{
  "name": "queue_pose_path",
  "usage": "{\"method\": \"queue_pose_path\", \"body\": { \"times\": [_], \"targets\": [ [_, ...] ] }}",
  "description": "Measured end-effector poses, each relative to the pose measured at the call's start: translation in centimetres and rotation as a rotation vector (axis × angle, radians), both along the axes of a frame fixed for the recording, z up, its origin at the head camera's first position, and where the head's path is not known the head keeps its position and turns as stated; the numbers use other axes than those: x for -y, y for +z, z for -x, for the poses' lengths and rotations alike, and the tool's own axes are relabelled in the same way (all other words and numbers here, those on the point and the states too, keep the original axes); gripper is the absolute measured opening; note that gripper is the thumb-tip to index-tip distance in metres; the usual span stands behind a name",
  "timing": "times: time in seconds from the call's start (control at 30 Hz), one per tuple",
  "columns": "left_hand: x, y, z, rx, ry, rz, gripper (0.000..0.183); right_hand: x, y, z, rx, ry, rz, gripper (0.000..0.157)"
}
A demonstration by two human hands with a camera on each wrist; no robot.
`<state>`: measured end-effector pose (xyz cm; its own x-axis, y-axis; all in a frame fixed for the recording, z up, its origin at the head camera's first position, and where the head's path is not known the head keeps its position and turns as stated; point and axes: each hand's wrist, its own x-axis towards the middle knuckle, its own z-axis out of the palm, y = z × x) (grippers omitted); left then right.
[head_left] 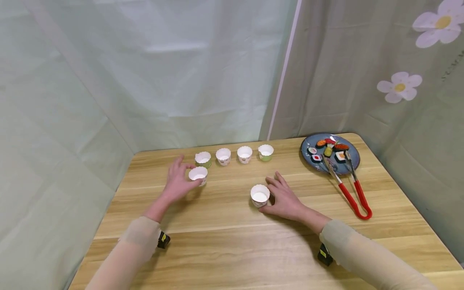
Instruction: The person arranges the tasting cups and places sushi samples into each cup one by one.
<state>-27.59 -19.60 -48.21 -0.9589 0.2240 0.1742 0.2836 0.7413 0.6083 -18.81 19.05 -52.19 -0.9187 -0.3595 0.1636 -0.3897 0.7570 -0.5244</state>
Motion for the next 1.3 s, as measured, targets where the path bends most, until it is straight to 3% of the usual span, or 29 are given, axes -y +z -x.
{"method": "queue_pose_path", "body": {
  "times": [0.37,1.3],
  "targets": [
    [-0.5,-0.8,-0.1,0.043,0.006,0.000,0.057,0.0,0.0,-0.1,0.015,-0.008,0.009,0.050],
    [-0.1,-1.7,-0.2,0.049,-0.005,-0.010,0.061,-0.1,-0.2,0.0,0.019,-0.002,0.005,0.055]
  ]
}}
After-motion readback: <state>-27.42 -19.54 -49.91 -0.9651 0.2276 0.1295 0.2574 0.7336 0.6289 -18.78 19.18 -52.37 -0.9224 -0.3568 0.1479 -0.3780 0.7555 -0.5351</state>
